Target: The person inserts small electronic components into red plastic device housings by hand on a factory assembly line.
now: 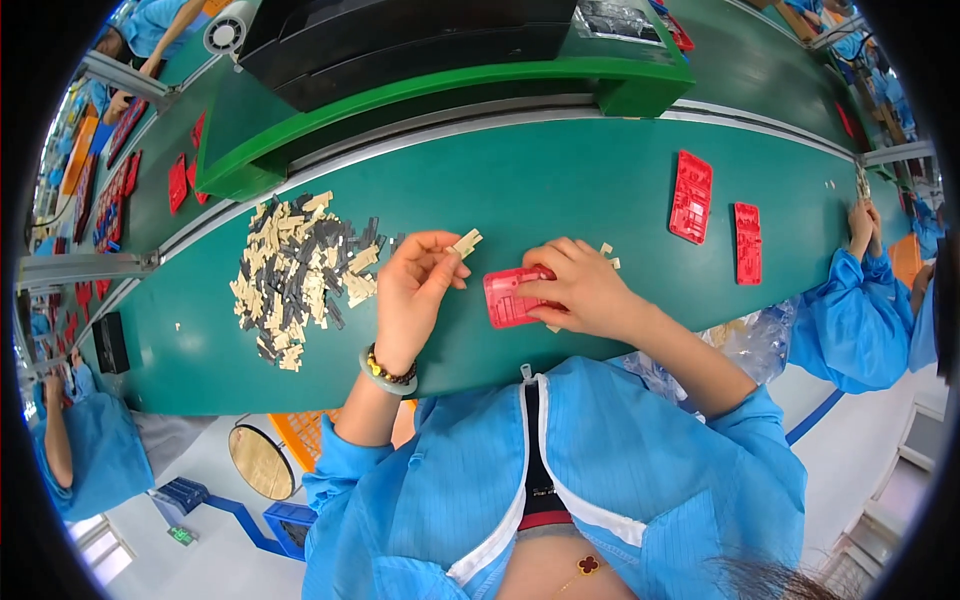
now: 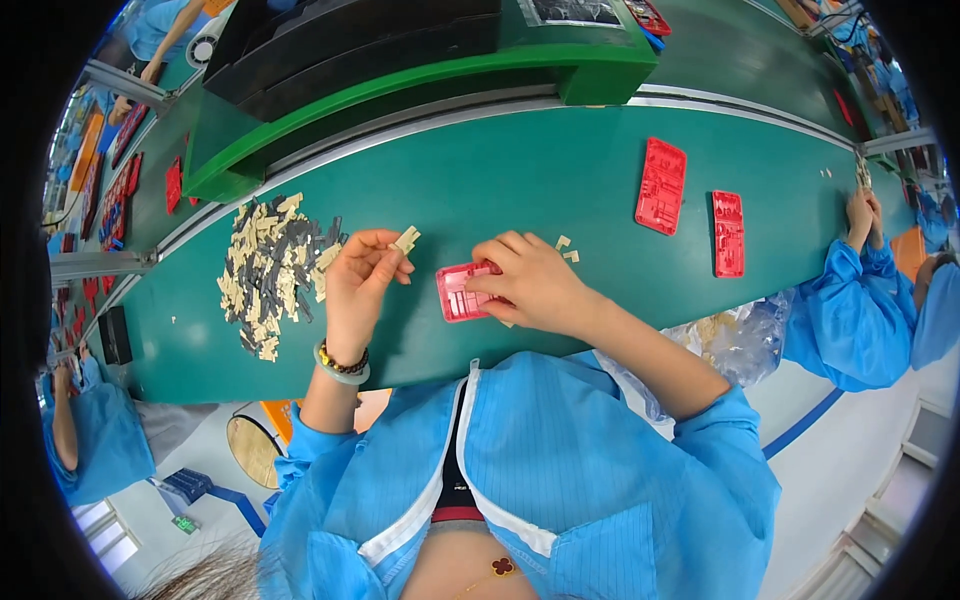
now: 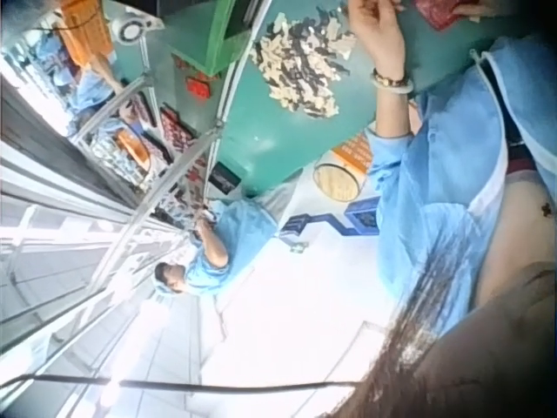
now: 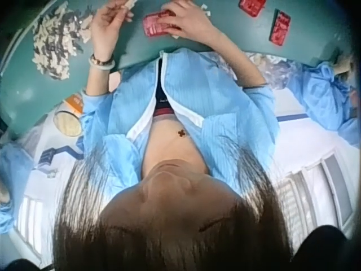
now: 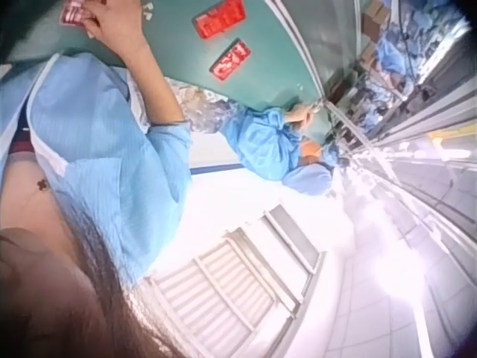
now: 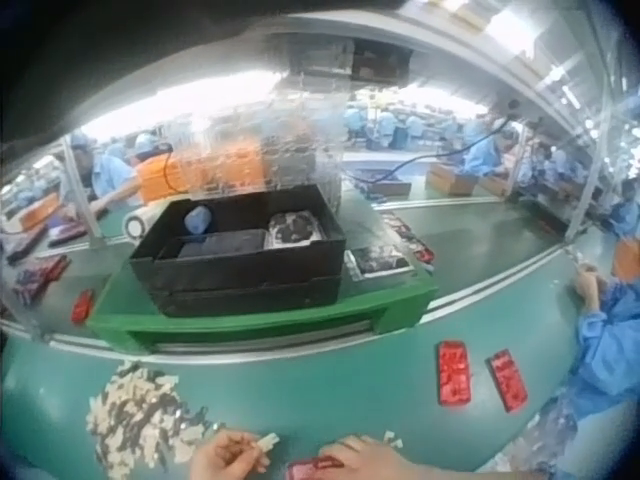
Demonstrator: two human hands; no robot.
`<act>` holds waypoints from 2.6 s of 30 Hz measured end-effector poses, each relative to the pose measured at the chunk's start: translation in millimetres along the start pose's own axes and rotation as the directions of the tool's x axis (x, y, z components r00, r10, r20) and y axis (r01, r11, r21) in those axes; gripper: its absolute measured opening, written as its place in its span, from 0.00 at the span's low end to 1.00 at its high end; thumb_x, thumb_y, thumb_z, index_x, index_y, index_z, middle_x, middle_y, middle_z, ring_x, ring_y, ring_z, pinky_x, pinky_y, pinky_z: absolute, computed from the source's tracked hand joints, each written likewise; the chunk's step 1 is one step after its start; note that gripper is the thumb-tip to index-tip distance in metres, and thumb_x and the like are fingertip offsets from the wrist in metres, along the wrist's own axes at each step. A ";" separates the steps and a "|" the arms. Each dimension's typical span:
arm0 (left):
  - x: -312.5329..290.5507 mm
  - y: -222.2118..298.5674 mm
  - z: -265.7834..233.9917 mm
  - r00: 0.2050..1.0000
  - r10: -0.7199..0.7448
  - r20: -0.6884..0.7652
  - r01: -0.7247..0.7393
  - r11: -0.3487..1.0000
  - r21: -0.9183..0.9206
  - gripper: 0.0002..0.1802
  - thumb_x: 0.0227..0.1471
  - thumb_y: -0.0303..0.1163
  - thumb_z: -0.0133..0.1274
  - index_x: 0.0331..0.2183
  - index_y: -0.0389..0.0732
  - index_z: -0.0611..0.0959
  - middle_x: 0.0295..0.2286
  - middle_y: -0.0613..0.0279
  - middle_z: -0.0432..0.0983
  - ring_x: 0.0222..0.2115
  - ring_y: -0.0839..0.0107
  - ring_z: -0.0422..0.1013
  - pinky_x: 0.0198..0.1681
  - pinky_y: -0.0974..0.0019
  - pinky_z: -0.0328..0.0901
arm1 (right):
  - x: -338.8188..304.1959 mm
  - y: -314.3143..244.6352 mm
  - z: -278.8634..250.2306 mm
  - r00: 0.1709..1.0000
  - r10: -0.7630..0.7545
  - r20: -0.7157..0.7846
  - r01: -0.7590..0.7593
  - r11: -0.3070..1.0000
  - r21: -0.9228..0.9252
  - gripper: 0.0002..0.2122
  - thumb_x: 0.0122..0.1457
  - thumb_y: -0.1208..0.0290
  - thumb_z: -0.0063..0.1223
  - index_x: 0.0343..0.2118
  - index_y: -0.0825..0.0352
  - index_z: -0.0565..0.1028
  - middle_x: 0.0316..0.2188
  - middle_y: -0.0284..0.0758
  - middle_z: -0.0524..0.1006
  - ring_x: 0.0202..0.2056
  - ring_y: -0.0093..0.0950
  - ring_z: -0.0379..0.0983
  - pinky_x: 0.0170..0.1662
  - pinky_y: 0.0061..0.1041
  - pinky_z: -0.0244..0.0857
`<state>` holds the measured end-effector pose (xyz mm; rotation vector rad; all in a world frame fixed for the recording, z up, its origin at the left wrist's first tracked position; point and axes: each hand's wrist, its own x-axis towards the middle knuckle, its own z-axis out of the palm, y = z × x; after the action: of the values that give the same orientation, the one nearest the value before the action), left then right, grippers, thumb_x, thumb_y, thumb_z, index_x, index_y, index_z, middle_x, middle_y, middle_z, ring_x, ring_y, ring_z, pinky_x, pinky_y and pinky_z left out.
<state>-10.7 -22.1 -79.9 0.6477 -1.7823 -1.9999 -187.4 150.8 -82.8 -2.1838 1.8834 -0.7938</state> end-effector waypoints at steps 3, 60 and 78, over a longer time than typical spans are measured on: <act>7.5 0.5 6.7 1.000 -0.015 0.002 0.015 0.996 -0.088 0.12 0.55 0.19 0.49 0.43 0.32 0.72 0.32 0.61 0.73 0.30 0.76 0.73 0.33 0.75 0.69 | 8.6 -16.3 16.6 0.958 0.279 -0.067 -0.283 0.956 -0.079 0.15 0.46 0.67 0.62 0.39 0.60 0.77 0.42 0.32 0.71 0.37 0.32 0.70 0.39 0.31 0.66; -11.2 9.0 22.9 0.556 0.691 0.461 -0.677 0.055 0.734 0.16 0.35 0.27 0.63 0.31 0.43 0.76 0.31 0.64 0.77 0.35 0.63 0.71 0.36 0.60 0.60 | 39.4 -13.3 -36.9 0.991 0.131 -0.031 -0.112 0.931 0.349 0.12 0.44 0.66 0.65 0.30 0.60 0.74 0.33 0.28 0.73 0.39 0.28 0.69 0.44 0.28 0.56; 6.1 20.5 22.1 0.743 0.588 0.321 -0.531 0.226 0.817 0.16 0.39 0.23 0.61 0.35 0.42 0.77 0.33 0.64 0.75 0.34 0.60 0.69 0.40 0.59 0.60 | 14.6 -5.7 -45.0 0.976 0.205 0.076 -0.207 0.978 0.025 0.10 0.41 0.72 0.62 0.26 0.60 0.71 0.30 0.28 0.73 0.38 0.30 0.68 0.44 0.32 0.58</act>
<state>-28.8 -10.1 -58.1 0.1877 -2.4795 -0.4214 -202.9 148.0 -37.8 -1.9298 2.0042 -0.6912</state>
